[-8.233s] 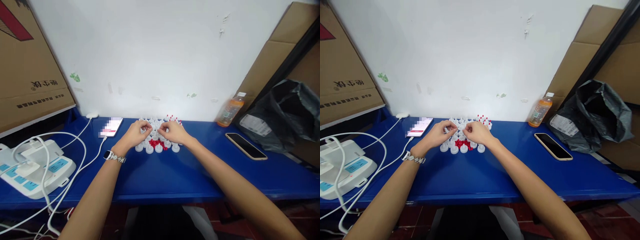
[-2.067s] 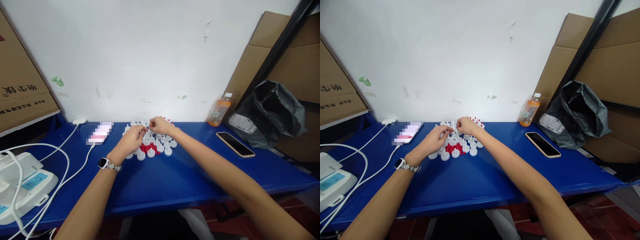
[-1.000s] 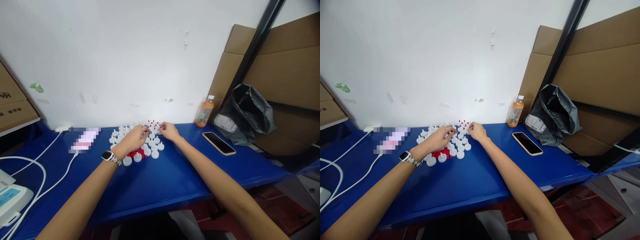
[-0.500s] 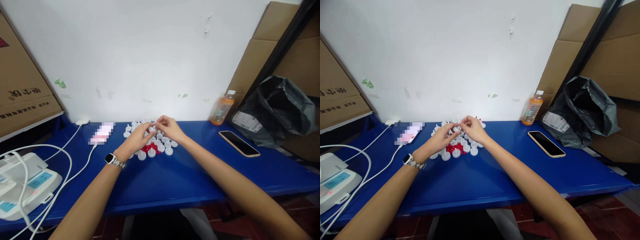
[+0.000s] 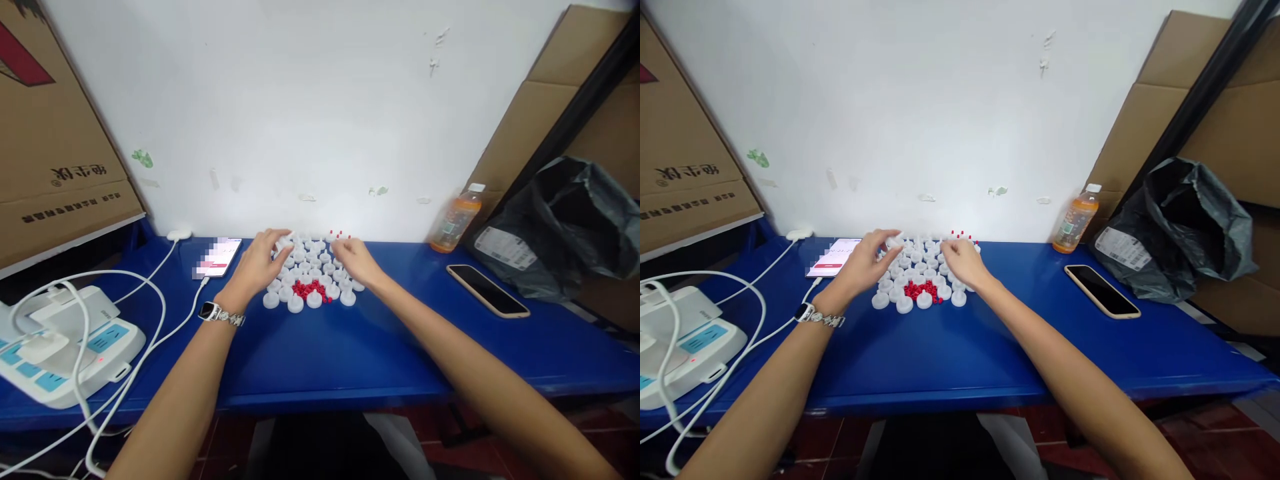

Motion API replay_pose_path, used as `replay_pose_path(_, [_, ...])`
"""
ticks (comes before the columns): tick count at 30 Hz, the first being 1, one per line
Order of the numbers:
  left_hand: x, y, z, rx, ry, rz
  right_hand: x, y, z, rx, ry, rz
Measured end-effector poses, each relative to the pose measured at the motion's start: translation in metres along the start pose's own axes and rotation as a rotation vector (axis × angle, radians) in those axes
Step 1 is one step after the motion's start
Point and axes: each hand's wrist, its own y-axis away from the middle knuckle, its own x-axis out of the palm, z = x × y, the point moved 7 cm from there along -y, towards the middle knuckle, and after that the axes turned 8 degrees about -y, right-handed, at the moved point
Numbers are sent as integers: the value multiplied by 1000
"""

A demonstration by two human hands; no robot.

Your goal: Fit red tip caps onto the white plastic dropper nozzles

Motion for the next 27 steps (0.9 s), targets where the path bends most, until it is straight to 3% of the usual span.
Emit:
replay_pose_path(4, [25, 3, 0, 31, 134, 174, 8, 19, 11, -99, 233, 212])
replay_pose_path(10, [37, 7, -15, 51, 137, 207, 9, 16, 13, -119, -260, 186])
replay_pose_path(14, [41, 8, -20, 52, 133, 213, 10, 12, 17, -202, -364, 148])
replay_pose_path(17, [37, 8, -14, -10, 10, 217, -1, 1, 15, -173, -234, 63])
replay_pose_path(19, [31, 8, -7, -51, -82, 223, -6, -12, 14, -122, -58, 89])
replay_pose_path(24, [25, 7, -2, -97, -142, 215, 19, -47, 13, -101, 356, 421])
replay_pose_path(27, [27, 8, -6, -92, -135, 228, 40, -59, 6, -96, 522, 531])
